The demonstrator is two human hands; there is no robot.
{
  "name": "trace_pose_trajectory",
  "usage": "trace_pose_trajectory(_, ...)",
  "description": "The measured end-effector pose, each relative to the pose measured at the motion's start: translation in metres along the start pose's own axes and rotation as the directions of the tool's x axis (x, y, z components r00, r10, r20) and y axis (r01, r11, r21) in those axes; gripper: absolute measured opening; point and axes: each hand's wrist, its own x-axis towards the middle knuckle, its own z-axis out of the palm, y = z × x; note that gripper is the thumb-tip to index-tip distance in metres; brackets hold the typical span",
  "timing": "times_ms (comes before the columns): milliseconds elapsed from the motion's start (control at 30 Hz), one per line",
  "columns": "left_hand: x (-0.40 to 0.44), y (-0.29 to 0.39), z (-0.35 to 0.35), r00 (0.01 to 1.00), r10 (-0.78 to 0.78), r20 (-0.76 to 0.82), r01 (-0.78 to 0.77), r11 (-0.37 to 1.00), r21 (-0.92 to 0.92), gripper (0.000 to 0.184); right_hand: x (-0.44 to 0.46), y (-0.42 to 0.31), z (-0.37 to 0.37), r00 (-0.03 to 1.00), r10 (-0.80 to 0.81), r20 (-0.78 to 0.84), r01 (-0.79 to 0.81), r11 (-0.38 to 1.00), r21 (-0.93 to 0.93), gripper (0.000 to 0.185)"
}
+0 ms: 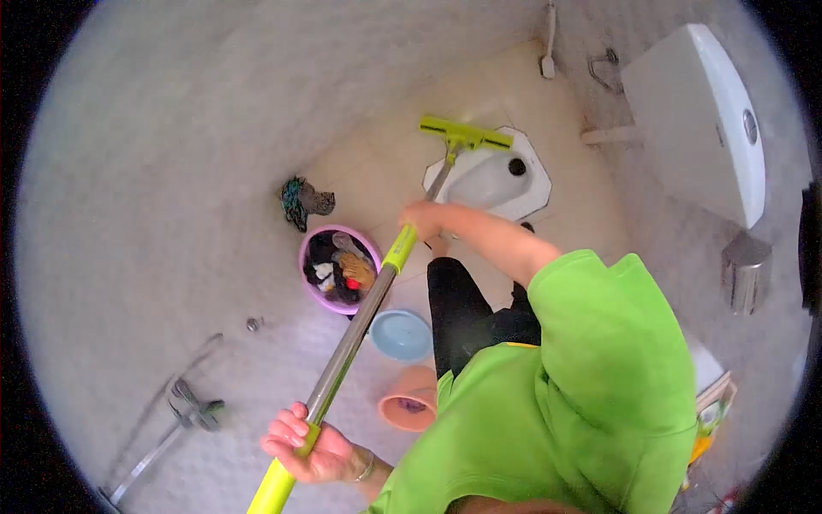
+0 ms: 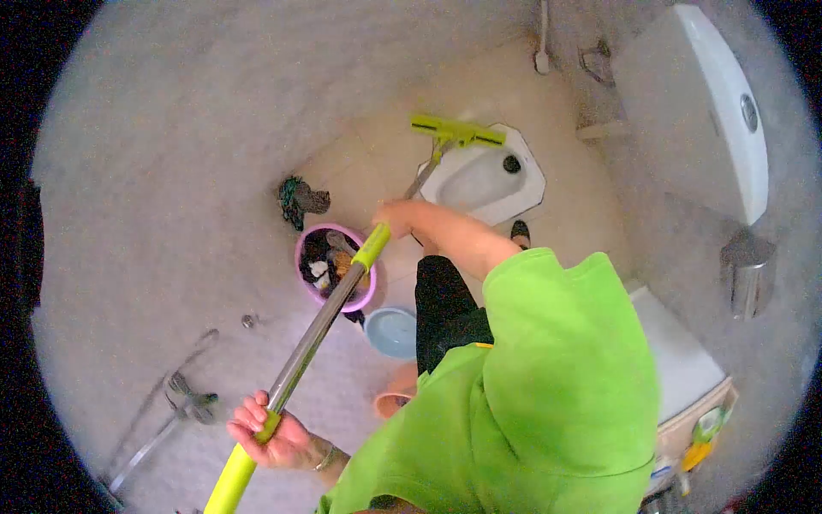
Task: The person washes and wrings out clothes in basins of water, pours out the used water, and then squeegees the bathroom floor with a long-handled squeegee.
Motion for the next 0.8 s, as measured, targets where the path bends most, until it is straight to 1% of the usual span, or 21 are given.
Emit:
trace_pose_trajectory(100,-0.04,0.02,0.003,0.993,0.036,-0.114,-0.029,0.997,0.065,0.028,-0.011,-0.019,0.04,0.994,-0.105,0.033,0.104,0.994,0.013,0.02)
trace_pose_trajectory(133,-0.049,0.024,0.024,0.99,0.058,-0.131,-0.049,0.996,0.068,0.028,-0.02,-0.016,0.026,0.982,-0.123,0.146,0.121,0.992,0.026,0.021)
trace_pose_trajectory(167,-0.059,0.03,0.007,0.992,0.064,-0.112,-0.057,0.996,0.07,0.026,-0.02,-0.026,0.034,0.962,-0.117,0.249,0.117,0.993,0.015,0.022)
trace_pose_trajectory(233,-0.056,0.033,0.029,0.997,0.063,-0.043,-0.06,0.995,0.077,0.021,-0.029,-0.026,0.014,0.955,-0.138,0.263,0.148,0.989,-0.019,0.023)
trace_pose_trajectory(267,-0.047,0.03,0.03,0.995,0.095,-0.038,-0.093,0.994,0.057,0.021,-0.023,-0.026,0.008,0.949,-0.158,0.274,0.177,0.983,-0.047,0.024)
trace_pose_trajectory(300,-0.038,0.029,0.038,0.985,0.14,0.105,-0.149,0.985,0.084,0.019,-0.027,-0.028,-0.007,0.943,-0.11,0.314,0.113,0.994,0.009,0.028)
trace_pose_trajectory(333,-0.026,0.027,0.048,0.953,0.181,0.244,-0.21,0.973,0.099,0.02,-0.026,-0.02,-0.019,0.948,-0.105,0.3,0.119,0.993,-0.027,0.028)
trace_pose_trajectory(367,-0.013,0.023,0.06,0.899,0.263,0.35,-0.307,0.949,0.075,0.022,-0.021,-0.001,-0.024,0.95,-0.156,0.271,0.174,0.984,-0.043,0.028)
trace_pose_trajectory(400,0.004,0.021,0.069,0.801,0.363,0.476,-0.419,0.908,0.014,0.022,-0.021,0.008,-0.024,0.947,-0.2,0.253,0.219,0.975,-0.047,0.029)
trace_pose_trajectory(433,0.019,0.018,0.082,0.677,0.449,0.584,-0.516,0.855,-0.059,0.022,-0.029,0.002,-0.041,0.949,-0.195,0.249,0.216,0.974,-0.062,0.029)
trace_pose_trajectory(467,0.029,0.016,0.098,0.662,0.45,0.599,-0.493,0.864,-0.104,0.019,-0.037,-0.007,-0.065,0.953,-0.121,0.279,0.173,0.97,-0.17,0.03)
trace_pose_trajectory(500,0.039,0.01,0.117,0.711,0.472,0.522,-0.445,0.876,-0.185,0.025,-0.041,-0.012,-0.086,0.953,-0.044,0.301,0.131,0.952,-0.277,0.032)
trace_pose_trajectory(533,0.045,0.012,0.142,0.786,0.447,0.426,-0.467,0.882,-0.064,0.02,-0.041,-0.003,-0.102,0.954,-0.041,0.296,0.13,0.948,-0.29,0.032)
trace_pose_trajectory(567,0.054,0.016,0.168,0.801,0.422,0.424,-0.424,0.901,-0.096,0.015,-0.041,0.01,-0.118,0.972,-0.014,0.233,0.051,0.987,-0.153,0.033)
trace_pose_trajectory(600,0.073,0.012,0.188,0.382,0.726,0.571,-0.912,0.397,0.106,0.011,-0.044,0.019,-0.134,0.985,0.021,0.173,-0.019,1.0,-0.009,0.034)
trace_pose_trajectory(633,0.075,0.012,0.218,0.546,0.681,0.488,-0.811,0.575,0.104,0.012,-0.057,0.012,-0.155,0.985,0.02,0.17,-0.015,0.999,-0.031,0.034)
trace_pose_trajectory(667,0.076,0.011,0.247,0.69,0.612,0.387,-0.682,0.729,0.063,0.012,-0.078,-0.005,-0.183,0.996,0.063,0.065,-0.062,0.998,-0.019,0.035)
trace_pose_trajectory(700,0.081,0.008,0.271,0.713,0.579,0.395,-0.642,0.765,0.039,0.014,-0.096,-0.013,-0.203,0.994,0.104,-0.039,-0.104,0.995,-0.001,0.037)
trace_pose_trajectory(733,0.084,0.003,0.3,0.715,0.595,0.368,-0.629,0.777,-0.034,0.016,-0.107,-0.009,-0.212,0.994,0.1,-0.038,-0.101,0.995,-0.022,0.037)
trace_pose_trajectory(767,0.087,-0.004,0.33,0.74,0.581,0.339,-0.597,0.799,-0.067,0.018,-0.119,-0.003,-0.222,0.968,0.082,-0.238,-0.063,0.994,0.088,0.037)
trace_pose_trajectory(800,0.089,-0.01,0.36,0.764,0.566,0.309,-0.565,0.818,-0.102,0.02,-0.127,0.004,-0.235,0.9,0.074,-0.429,0.006,0.983,0.182,0.038)
